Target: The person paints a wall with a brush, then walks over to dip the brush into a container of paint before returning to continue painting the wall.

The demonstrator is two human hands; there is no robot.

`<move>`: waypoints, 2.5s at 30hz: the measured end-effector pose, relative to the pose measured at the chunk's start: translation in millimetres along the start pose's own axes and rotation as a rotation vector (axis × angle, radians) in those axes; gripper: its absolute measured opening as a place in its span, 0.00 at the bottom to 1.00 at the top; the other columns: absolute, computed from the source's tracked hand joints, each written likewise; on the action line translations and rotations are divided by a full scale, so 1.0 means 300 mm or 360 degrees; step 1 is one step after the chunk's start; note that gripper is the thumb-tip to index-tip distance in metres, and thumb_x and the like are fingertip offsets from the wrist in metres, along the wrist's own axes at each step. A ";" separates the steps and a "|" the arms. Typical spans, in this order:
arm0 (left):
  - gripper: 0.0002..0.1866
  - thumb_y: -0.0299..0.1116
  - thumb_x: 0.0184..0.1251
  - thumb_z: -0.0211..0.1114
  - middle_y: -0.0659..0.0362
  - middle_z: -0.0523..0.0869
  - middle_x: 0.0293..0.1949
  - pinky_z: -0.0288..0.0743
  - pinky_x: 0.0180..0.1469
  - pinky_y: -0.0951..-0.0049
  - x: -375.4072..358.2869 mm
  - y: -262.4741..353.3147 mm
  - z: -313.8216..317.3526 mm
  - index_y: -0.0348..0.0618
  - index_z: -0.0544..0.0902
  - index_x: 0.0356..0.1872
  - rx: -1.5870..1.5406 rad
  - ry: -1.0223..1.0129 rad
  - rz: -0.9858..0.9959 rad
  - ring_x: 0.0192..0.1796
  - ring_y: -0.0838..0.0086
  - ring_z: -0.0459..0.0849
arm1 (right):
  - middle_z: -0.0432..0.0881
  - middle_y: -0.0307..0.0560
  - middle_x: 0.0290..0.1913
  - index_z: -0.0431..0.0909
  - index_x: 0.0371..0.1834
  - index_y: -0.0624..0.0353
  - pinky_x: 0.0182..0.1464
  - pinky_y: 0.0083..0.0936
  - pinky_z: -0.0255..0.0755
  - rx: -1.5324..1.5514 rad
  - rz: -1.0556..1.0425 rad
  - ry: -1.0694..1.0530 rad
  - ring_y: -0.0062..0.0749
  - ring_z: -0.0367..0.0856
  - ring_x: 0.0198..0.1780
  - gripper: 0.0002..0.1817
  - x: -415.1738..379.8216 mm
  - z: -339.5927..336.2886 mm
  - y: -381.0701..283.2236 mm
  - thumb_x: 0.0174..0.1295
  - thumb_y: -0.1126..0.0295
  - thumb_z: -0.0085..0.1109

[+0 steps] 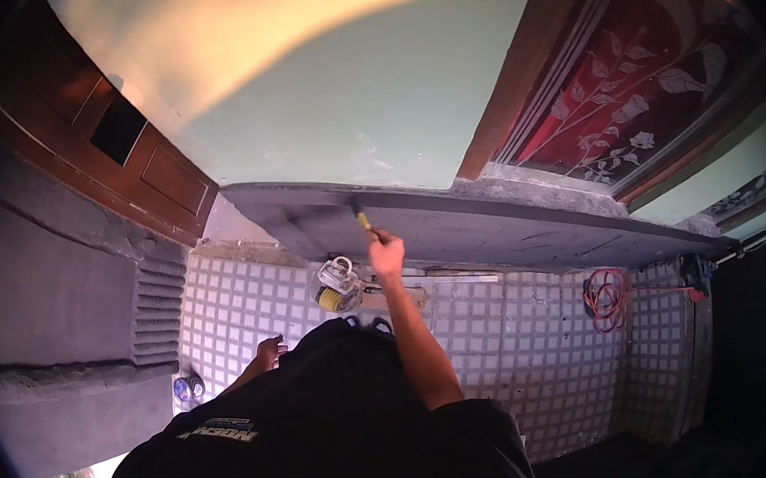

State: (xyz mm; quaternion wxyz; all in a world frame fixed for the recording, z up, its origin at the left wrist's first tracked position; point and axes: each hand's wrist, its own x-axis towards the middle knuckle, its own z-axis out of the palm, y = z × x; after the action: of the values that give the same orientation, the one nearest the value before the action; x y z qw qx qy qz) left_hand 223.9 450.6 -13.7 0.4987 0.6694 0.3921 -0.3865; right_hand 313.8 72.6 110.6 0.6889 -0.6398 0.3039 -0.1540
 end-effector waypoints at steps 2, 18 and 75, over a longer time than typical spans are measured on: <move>0.18 0.48 0.62 0.54 0.58 0.80 0.39 0.66 0.43 0.65 -0.005 0.034 0.006 0.48 0.74 0.47 0.0005 0.0008 0.0038 0.40 0.70 0.78 | 0.72 0.34 0.17 0.82 0.37 0.63 0.19 0.17 0.59 0.0066 0.0110 0.0138 0.14 0.65 0.18 0.11 0.044 -0.120 -0.025 0.54 0.70 0.54; 0.16 0.48 0.63 0.54 0.59 0.79 0.32 0.64 0.27 0.69 0.177 -0.063 -0.002 0.48 0.74 0.43 0.0108 -0.0182 0.0100 0.27 0.72 0.74 | 0.65 0.30 0.15 0.72 0.16 0.63 0.16 0.19 0.51 0.0426 -0.0171 0.0804 0.14 0.59 0.16 0.12 0.067 -0.328 -0.051 0.57 0.72 0.52; 0.16 0.48 0.62 0.55 0.62 0.79 0.35 0.67 0.38 0.70 0.090 -0.105 0.044 0.49 0.75 0.44 -0.0089 -0.0096 -0.0011 0.32 0.75 0.75 | 0.80 0.52 0.25 0.80 0.39 0.63 0.33 0.25 0.71 -0.0457 -0.0229 0.0084 0.26 0.77 0.27 0.12 -0.030 0.154 -0.045 0.54 0.70 0.52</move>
State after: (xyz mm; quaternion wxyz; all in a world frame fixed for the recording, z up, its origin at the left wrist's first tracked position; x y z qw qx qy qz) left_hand 204.2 447.8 -52.5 0.5274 0.6419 0.3899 -0.3972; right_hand 337.6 112.5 125.5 0.5694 -0.7475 0.2941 -0.1749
